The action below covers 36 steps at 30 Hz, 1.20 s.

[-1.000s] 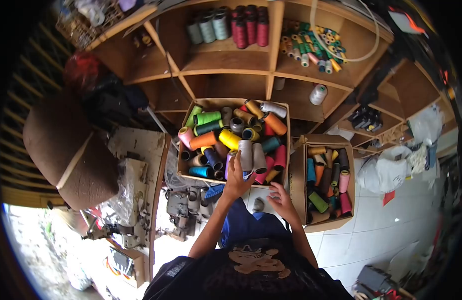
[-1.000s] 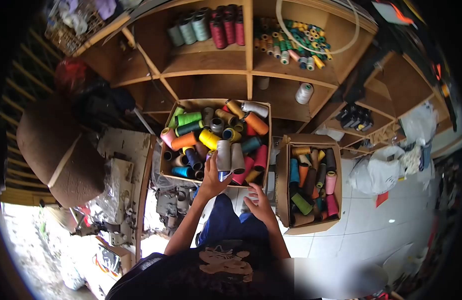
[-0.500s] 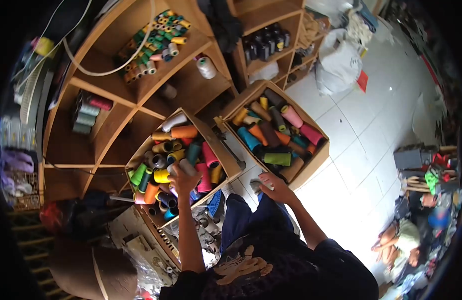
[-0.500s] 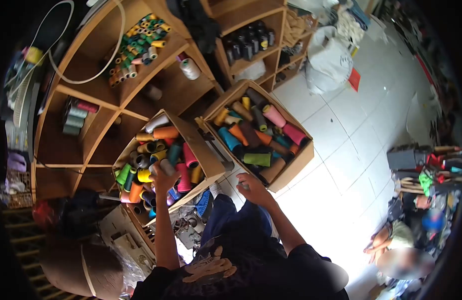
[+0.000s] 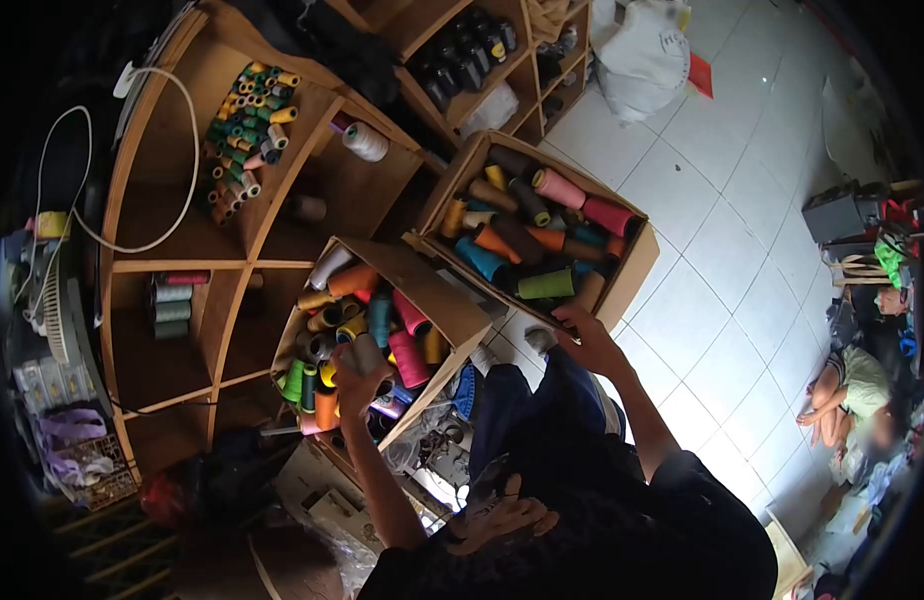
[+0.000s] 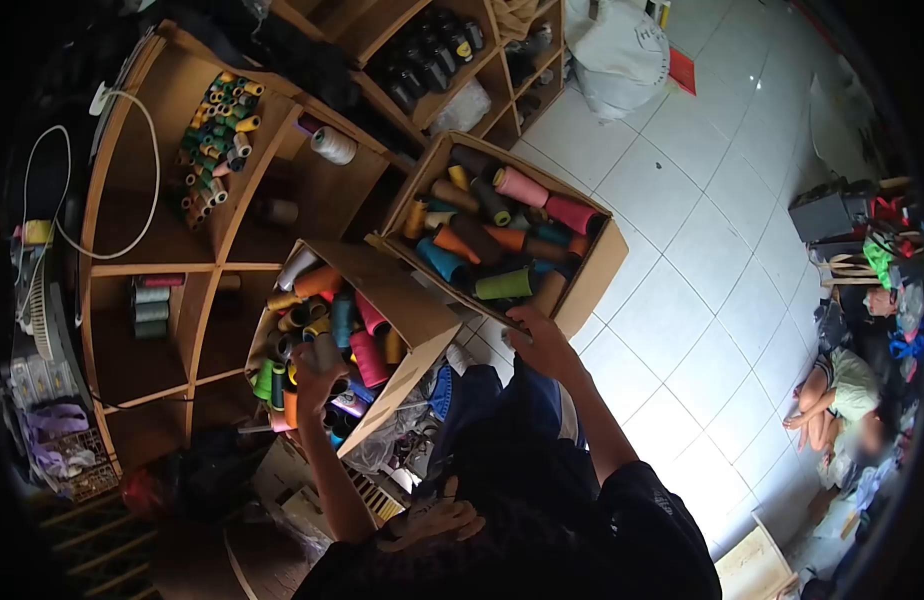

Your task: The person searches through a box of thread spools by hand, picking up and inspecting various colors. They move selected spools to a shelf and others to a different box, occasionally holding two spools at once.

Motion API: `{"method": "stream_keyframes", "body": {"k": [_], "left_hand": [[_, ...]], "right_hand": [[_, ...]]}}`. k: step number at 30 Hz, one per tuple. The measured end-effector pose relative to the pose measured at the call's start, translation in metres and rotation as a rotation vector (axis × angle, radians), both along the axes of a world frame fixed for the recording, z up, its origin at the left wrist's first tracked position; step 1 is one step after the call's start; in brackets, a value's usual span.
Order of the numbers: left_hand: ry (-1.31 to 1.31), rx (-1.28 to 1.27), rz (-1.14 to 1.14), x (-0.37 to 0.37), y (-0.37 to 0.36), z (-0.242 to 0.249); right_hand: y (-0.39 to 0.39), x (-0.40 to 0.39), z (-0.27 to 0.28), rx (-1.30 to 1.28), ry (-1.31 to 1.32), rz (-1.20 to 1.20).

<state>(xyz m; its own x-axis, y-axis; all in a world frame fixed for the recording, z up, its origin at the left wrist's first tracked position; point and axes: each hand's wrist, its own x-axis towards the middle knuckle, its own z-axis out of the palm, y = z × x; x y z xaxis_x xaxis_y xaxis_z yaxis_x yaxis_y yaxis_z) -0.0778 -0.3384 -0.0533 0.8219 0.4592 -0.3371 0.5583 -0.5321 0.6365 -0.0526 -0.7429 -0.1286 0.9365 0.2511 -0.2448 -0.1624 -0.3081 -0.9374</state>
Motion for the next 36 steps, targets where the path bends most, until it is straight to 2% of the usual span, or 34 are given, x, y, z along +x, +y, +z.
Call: {"method": "stream_keyframes", "body": {"k": [1, 2, 5, 7, 9, 11, 13, 15, 17, 18, 21, 25, 29, 31, 32, 33, 34, 35, 36], "left_hand": [[-0.088, -0.139, 0.008, 0.004, -0.004, 0.011], [-0.075, -0.348, 0.113, 0.016, -0.021, 0.036], [-0.182, -0.496, -0.044, 0.054, -0.054, 0.05], [-0.18, -0.577, -0.205, 0.09, -0.101, 0.052], [-0.24, -0.457, -0.472, 0.124, -0.144, 0.02], [-0.26, -0.138, -0.641, 0.154, -0.199, -0.004], [-0.176, -0.072, -0.63, 0.17, -0.257, -0.006], [-0.007, 0.299, -0.675, 0.173, -0.302, -0.013], [-0.083, 0.256, -0.707, 0.161, -0.312, -0.048], [-0.118, 0.23, -0.73, 0.149, -0.312, -0.064], [-0.303, 0.041, -0.748, 0.11, -0.274, -0.068], [-0.253, -0.031, -0.671, 0.045, -0.184, -0.044], [-0.252, 0.216, -0.505, -0.011, -0.1, -0.018], [-0.252, 0.278, -0.386, -0.033, -0.067, -0.015], [-0.242, 0.326, -0.324, -0.042, -0.057, -0.013], [-0.232, 0.319, -0.261, -0.048, -0.053, -0.008], [-0.209, 0.368, -0.221, -0.06, -0.048, -0.014], [-0.188, 0.426, -0.17, -0.073, -0.042, -0.025], [-0.221, 0.454, -0.15, -0.087, -0.037, -0.039]], "right_hand": [[-0.002, -0.003, -0.001, 0.011, 0.001, -0.019], [-0.005, -0.007, -0.002, 0.021, 0.002, -0.035], [-0.011, -0.014, -0.008, -0.015, -0.033, -0.043], [-0.014, -0.017, -0.006, -0.049, -0.035, -0.04], [-0.017, -0.016, 0.001, -0.07, -0.013, -0.036], [-0.019, -0.016, 0.003, -0.089, -0.031, -0.053], [-0.023, -0.017, 0.002, -0.103, -0.044, -0.073], [-0.027, -0.021, -0.001, -0.104, -0.042, -0.098], [-0.029, -0.021, 0.009, -0.12, -0.046, -0.118], [-0.032, -0.025, 0.009, -0.152, -0.031, -0.133], [-0.044, -0.028, 0.009, -0.177, -0.035, -0.182], [-0.056, -0.011, -0.003, -0.249, -0.118, -0.227], [-0.055, 0.037, -0.017, -0.262, -0.203, -0.299], [-0.052, 0.067, -0.029, -0.298, -0.316, -0.349], [-0.055, 0.083, -0.052, -0.318, -0.425, -0.366], [-0.058, 0.097, -0.046, -0.518, -0.294, -0.284], [-0.067, 0.105, -0.087, -0.701, -0.469, -0.32], [-0.081, 0.116, -0.13, -0.872, -0.535, -0.346], [-0.088, 0.131, -0.145, -0.902, -0.572, -0.382]]}}
